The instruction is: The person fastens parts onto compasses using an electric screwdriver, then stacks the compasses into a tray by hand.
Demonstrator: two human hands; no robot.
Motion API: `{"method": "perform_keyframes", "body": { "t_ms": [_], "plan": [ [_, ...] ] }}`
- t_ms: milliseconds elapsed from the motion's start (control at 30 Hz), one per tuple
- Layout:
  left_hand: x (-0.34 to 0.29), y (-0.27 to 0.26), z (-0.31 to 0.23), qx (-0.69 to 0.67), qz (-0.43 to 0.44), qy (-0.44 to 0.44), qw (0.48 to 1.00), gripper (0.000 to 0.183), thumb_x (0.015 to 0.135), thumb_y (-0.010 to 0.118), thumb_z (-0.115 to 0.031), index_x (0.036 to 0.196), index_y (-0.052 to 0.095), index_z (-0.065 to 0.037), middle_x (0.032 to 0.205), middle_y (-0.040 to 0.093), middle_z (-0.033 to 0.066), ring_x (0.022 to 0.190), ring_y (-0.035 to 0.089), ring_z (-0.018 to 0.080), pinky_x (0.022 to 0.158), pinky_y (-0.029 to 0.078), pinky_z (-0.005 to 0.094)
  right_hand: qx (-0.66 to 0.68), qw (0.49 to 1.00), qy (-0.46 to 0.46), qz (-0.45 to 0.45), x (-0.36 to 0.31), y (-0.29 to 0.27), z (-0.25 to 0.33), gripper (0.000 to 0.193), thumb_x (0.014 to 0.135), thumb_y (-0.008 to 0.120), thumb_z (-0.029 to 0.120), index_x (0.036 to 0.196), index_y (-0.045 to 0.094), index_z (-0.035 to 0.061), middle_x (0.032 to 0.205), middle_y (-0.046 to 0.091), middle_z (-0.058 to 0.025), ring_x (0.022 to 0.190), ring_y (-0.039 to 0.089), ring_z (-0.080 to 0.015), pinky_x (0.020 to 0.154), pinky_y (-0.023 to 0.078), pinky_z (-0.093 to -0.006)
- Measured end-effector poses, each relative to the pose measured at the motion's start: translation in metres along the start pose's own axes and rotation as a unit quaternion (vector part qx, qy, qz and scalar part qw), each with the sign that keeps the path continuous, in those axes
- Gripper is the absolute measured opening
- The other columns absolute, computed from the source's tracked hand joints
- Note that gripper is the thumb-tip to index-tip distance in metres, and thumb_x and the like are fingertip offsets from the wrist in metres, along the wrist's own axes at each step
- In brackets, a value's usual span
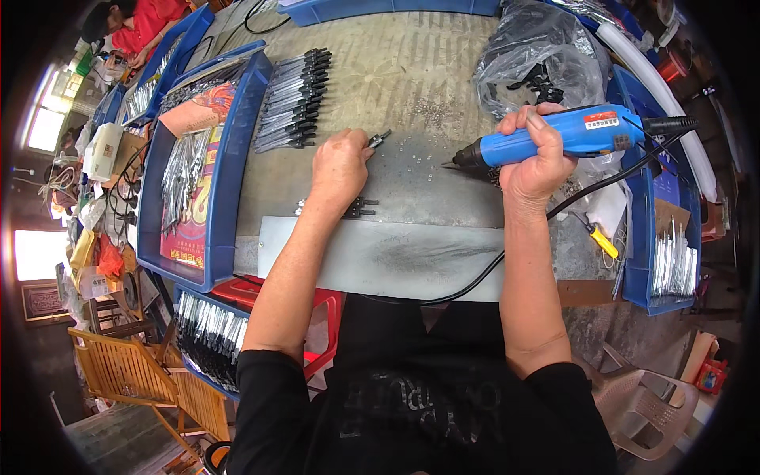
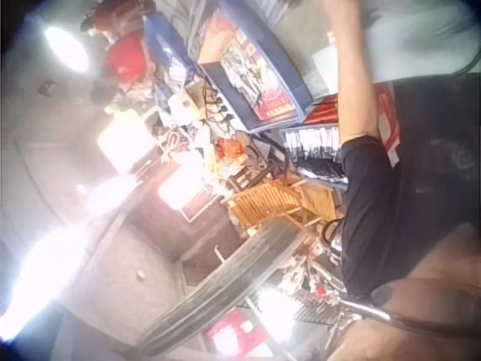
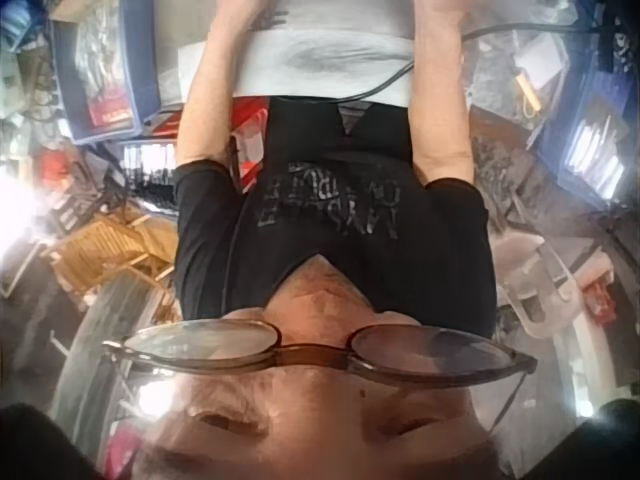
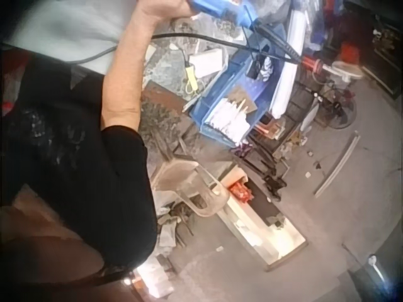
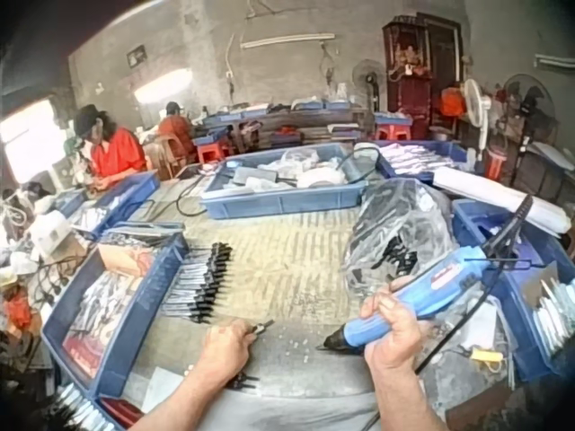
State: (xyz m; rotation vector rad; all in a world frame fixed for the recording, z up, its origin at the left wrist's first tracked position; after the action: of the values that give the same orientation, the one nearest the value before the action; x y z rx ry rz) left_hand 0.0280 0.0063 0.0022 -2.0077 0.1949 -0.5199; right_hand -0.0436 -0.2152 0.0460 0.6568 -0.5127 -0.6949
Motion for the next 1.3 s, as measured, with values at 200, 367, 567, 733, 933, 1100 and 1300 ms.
{"method": "perform_keyframes", "body": {
  "t_ms": [200, 367, 567, 733, 933, 1100, 1300],
  "plan": [
    [0.002, -0.003, 0.005, -0.052, -0.017, -0.019, 0.998, 0.011, 0.070, 0.063, -0.005, 0.074, 0.055, 0.001, 0.074, 0.058, 0.0164, 0.071, 0.056, 0.0332, 0.062, 0.043, 0.0382, 0.009, 1.000, -0.005, 0.004, 0.001, 0.000, 0.000, 0.020, 0.065, 0.058, 0.002, 0.081, 0.048, -0.0030, 0.069, 0.050, -0.0101, 0.052, 0.053, -0.0203, 0.053, 0.045, -0.0317],
    [0.006, -0.003, 0.008, -0.051, -0.015, -0.026, 0.998, 0.011, 0.070, 0.063, -0.006, 0.074, 0.055, 0.000, 0.074, 0.058, 0.0163, 0.071, 0.056, 0.0327, 0.063, 0.043, 0.0378, 0.007, 1.000, -0.013, 0.002, 0.002, 0.002, 0.000, 0.020, 0.065, 0.058, 0.001, 0.081, 0.048, -0.0029, 0.069, 0.050, -0.0101, 0.052, 0.053, -0.0202, 0.053, 0.045, -0.0315],
    [0.006, -0.002, 0.003, -0.010, -0.007, -0.005, 1.000, 0.013, 0.069, 0.064, -0.008, 0.075, 0.056, 0.000, 0.075, 0.059, 0.0156, 0.072, 0.056, 0.0336, 0.063, 0.043, 0.0392, 0.007, 1.000, -0.009, 0.002, 0.003, 0.001, -0.002, 0.019, 0.065, 0.058, 0.001, 0.080, 0.048, -0.0029, 0.070, 0.050, -0.0102, 0.052, 0.054, -0.0203, 0.052, 0.045, -0.0318],
    [0.014, -0.001, -0.001, 0.006, 0.026, -0.012, 1.000, 0.012, 0.069, 0.064, -0.009, 0.072, 0.056, 0.000, 0.073, 0.058, 0.0171, 0.072, 0.056, 0.0349, 0.062, 0.043, 0.0405, 0.010, 1.000, -0.007, 0.003, 0.004, 0.000, -0.002, 0.018, 0.065, 0.058, 0.001, 0.080, 0.048, -0.0033, 0.073, 0.050, -0.0100, 0.052, 0.054, -0.0205, 0.052, 0.046, -0.0323],
    [0.017, -0.002, -0.003, 0.017, 0.037, -0.026, 0.999, 0.012, 0.068, 0.064, -0.008, 0.070, 0.055, 0.000, 0.071, 0.057, 0.0179, 0.070, 0.056, 0.0356, 0.061, 0.042, 0.0411, 0.010, 1.000, -0.011, 0.001, 0.004, 0.000, -0.002, 0.018, 0.065, 0.057, 0.001, 0.080, 0.048, -0.0033, 0.075, 0.049, -0.0100, 0.052, 0.054, -0.0205, 0.052, 0.045, -0.0323],
    [0.009, 0.000, 0.000, -0.006, 0.005, 0.017, 1.000, 0.012, 0.068, 0.064, -0.006, 0.070, 0.054, 0.000, 0.070, 0.056, 0.0168, 0.069, 0.055, 0.0354, 0.060, 0.042, 0.0403, 0.010, 1.000, -0.011, -0.007, 0.004, 0.000, -0.002, 0.018, 0.065, 0.057, 0.000, 0.081, 0.048, -0.0033, 0.074, 0.050, -0.0098, 0.053, 0.054, -0.0203, 0.051, 0.045, -0.0318],
    [0.005, 0.002, 0.001, -0.044, -0.026, 0.025, 0.998, 0.012, 0.068, 0.064, -0.003, 0.074, 0.054, 0.000, 0.074, 0.056, 0.0150, 0.069, 0.055, 0.0332, 0.061, 0.043, 0.0382, 0.003, 1.000, -0.011, -0.001, 0.004, 0.001, -0.001, 0.018, 0.065, 0.057, 0.000, 0.080, 0.048, -0.0036, 0.070, 0.051, -0.0098, 0.052, 0.053, -0.0196, 0.052, 0.045, -0.0308]
  ]
}}
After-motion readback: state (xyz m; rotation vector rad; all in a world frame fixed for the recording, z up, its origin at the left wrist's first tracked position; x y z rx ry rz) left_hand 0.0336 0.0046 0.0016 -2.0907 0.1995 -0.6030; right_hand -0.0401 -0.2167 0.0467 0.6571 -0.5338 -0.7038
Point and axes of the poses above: each hand's wrist, its own x-axis towards the middle knuckle, its own y-axis out of the palm, z = x × y, the point moved 5 cm from there along x, towards the middle knuckle
